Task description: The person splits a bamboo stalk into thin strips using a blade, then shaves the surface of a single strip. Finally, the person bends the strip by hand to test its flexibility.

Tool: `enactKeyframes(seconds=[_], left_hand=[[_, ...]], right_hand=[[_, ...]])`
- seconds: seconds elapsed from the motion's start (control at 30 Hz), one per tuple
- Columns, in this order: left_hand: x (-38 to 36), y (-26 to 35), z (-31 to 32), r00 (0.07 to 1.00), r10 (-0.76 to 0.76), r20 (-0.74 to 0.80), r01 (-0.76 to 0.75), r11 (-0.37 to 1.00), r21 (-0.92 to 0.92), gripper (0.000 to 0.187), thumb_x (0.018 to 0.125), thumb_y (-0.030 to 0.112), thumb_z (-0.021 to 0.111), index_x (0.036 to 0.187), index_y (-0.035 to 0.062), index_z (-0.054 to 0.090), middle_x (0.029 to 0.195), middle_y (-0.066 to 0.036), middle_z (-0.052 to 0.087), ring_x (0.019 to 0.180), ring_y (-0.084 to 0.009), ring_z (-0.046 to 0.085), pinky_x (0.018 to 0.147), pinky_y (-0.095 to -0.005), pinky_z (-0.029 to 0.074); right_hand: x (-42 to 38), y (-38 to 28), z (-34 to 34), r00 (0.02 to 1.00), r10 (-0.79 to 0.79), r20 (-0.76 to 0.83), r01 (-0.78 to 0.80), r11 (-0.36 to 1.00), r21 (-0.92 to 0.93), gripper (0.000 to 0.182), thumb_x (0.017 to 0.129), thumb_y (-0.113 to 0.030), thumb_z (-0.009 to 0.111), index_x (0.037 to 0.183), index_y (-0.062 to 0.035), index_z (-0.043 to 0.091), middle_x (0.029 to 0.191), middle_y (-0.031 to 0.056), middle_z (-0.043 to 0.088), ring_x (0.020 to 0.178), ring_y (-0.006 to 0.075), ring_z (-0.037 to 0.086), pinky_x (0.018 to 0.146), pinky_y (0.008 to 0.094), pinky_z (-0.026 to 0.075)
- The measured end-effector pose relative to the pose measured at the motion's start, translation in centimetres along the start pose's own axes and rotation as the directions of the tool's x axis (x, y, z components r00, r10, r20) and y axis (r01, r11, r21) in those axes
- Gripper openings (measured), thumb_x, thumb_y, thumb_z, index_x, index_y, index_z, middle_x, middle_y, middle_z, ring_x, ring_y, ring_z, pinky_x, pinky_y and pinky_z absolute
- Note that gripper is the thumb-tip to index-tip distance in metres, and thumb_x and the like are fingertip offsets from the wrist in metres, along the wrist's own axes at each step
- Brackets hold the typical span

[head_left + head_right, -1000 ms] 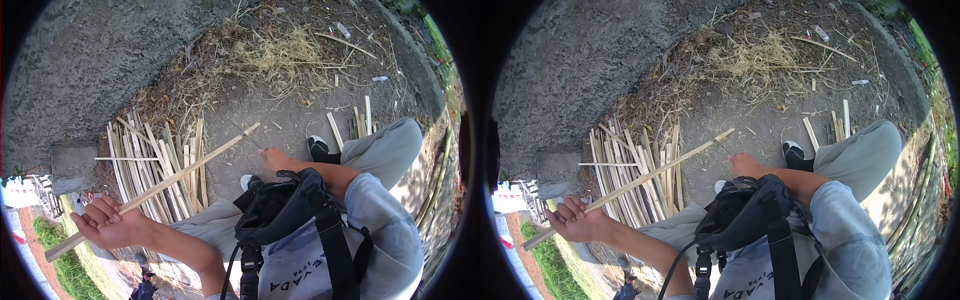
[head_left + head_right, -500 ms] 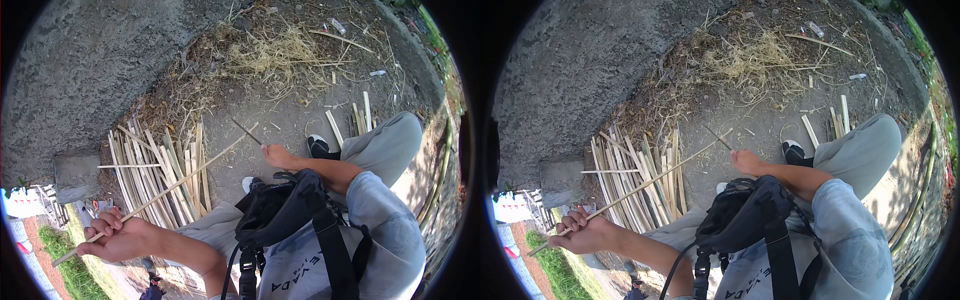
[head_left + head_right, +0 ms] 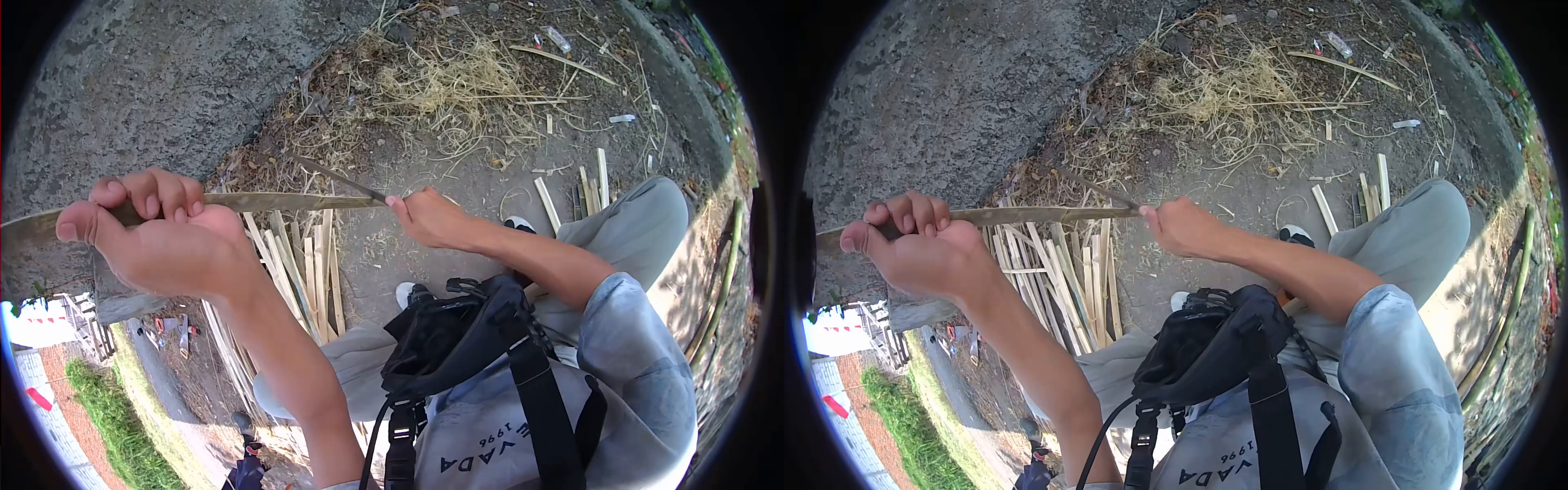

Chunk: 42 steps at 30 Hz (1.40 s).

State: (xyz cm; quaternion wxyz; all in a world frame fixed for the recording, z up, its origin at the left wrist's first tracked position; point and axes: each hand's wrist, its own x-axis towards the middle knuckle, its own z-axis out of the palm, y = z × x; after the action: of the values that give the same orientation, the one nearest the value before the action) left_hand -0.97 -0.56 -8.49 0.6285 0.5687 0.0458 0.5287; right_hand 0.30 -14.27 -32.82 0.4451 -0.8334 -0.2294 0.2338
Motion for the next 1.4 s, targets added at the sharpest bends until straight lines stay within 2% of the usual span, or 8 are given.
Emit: enactKeyframes(seconds=[0.17, 0.27, 0.37, 0.57, 0.73, 1.0, 1.13, 1.4], left_hand=[[-1.6, 0.2, 1.5, 0.994, 0.067, -0.088, -0.057, 0.993, 0.104, 0.047, 0.103, 0.051, 0.039, 0.081, 0.0106, 0.043, 0.062, 0.001, 0.033, 0.050, -0.0079, 0.026, 0.044, -0.0241, 0.017], [-0.9, -0.3, 1.5, 0.989, 0.116, -0.093, -0.102, 0.985, 0.142, 0.046, 0.103, 0.051, 0.040, 0.081, 0.0099, 0.042, 0.063, 0.000, 0.035, 0.051, -0.0084, 0.026, 0.045, -0.0254, 0.017], [-0.5, -0.5, 1.3, 0.992, 0.099, -0.077, -0.086, 0.985, 0.150, 0.047, 0.103, 0.051, 0.040, 0.082, 0.0094, 0.042, 0.064, 0.000, 0.037, 0.050, -0.0086, 0.026, 0.044, -0.0262, 0.017], [-0.5, -0.3, 1.7, 0.991, 0.085, -0.107, -0.069, 0.987, 0.144, 0.046, 0.102, 0.051, 0.042, 0.083, 0.0096, 0.042, 0.065, 0.000, 0.038, 0.051, -0.0084, 0.027, 0.044, -0.0266, 0.018], [-0.2, -0.5, 0.7, 0.992, 0.095, -0.088, -0.079, 0.982, 0.174, 0.048, 0.101, 0.055, 0.042, 0.082, 0.0102, 0.041, 0.064, 0.000, 0.037, 0.051, -0.0085, 0.026, 0.046, -0.0275, 0.018], [0.7, -0.6, -0.4, 0.977, 0.098, -0.189, -0.060, 0.978, 0.197, 0.047, 0.103, 0.050, 0.039, 0.080, 0.0099, 0.040, 0.066, -0.001, 0.037, 0.052, -0.0093, 0.026, 0.046, -0.0277, 0.018], [1.1, -0.9, -0.9, 0.973, 0.134, -0.190, -0.091, 0.972, 0.217, 0.047, 0.103, 0.050, 0.039, 0.079, 0.0103, 0.039, 0.066, -0.001, 0.038, 0.052, -0.0091, 0.025, 0.046, -0.0276, 0.019], [2.4, -1.4, -2.4, 0.973, 0.139, -0.185, -0.099, 0.972, 0.211, 0.052, 0.101, 0.057, 0.039, 0.078, 0.0107, 0.038, 0.063, 0.000, 0.037, 0.050, -0.0078, 0.026, 0.044, -0.0267, 0.018]], right_hand=[[-1.4, 3.4, 0.8, 0.881, 0.444, 0.162, -0.470, 0.860, 0.200, 0.062, 0.104, -0.038, 0.033, 0.075, 0.0072, 0.063, 0.065, 0.0291, 0.060, 0.072, 0.0501, 0.062, 0.076, 0.0565, 0.050], [-2.3, -1.1, -0.8, 0.998, 0.025, -0.053, -0.019, 0.993, 0.117, 0.062, 0.104, -0.039, 0.032, 0.078, 0.0068, 0.064, 0.067, 0.0289, 0.061, 0.072, 0.0495, 0.063, 0.078, 0.0557, 0.051], [-2.1, -1.3, 0.8, 0.977, -0.099, -0.189, 0.127, 0.982, 0.140, 0.060, 0.104, -0.037, 0.033, 0.072, 0.0045, 0.062, 0.054, 0.0248, 0.053, 0.059, 0.0424, 0.062, 0.067, 0.0529, 0.051], [-0.4, 6.9, 2.8, 0.983, 0.180, -0.036, -0.182, 0.980, -0.077, 0.061, 0.104, -0.039, 0.031, 0.083, 0.0058, 0.066, 0.071, 0.0325, 0.061, 0.076, 0.0516, 0.062, 0.077, 0.0560, 0.049], [-1.0, -2.0, 1.4, 0.935, -0.208, -0.287, 0.246, 0.964, 0.103, 0.060, 0.105, -0.036, 0.033, 0.073, 0.0051, 0.062, 0.062, 0.0297, 0.056, 0.064, 0.0487, 0.060, 0.064, 0.0558, 0.047], [-0.2, 8.7, 6.3, 0.981, 0.176, -0.082, -0.175, 0.984, 0.023, 0.056, 0.104, -0.037, 0.035, 0.081, 0.0040, 0.065, 0.070, 0.0308, 0.061, 0.069, 0.0522, 0.060, 0.071, 0.0577, 0.050], [-0.9, 2.4, 5.0, 0.974, -0.031, -0.223, 0.043, 0.998, 0.052, 0.060, 0.104, -0.037, 0.035, 0.074, 0.0062, 0.064, 0.068, 0.0311, 0.060, 0.069, 0.0496, 0.062, 0.069, 0.0547, 0.051], [1.2, 14.8, 9.2, 0.983, 0.101, -0.151, -0.121, 0.984, -0.132, 0.055, 0.103, -0.037, 0.038, 0.081, 0.0049, 0.066, 0.072, 0.0319, 0.062, 0.072, 0.0510, 0.062, 0.070, 0.0564, 0.051]])
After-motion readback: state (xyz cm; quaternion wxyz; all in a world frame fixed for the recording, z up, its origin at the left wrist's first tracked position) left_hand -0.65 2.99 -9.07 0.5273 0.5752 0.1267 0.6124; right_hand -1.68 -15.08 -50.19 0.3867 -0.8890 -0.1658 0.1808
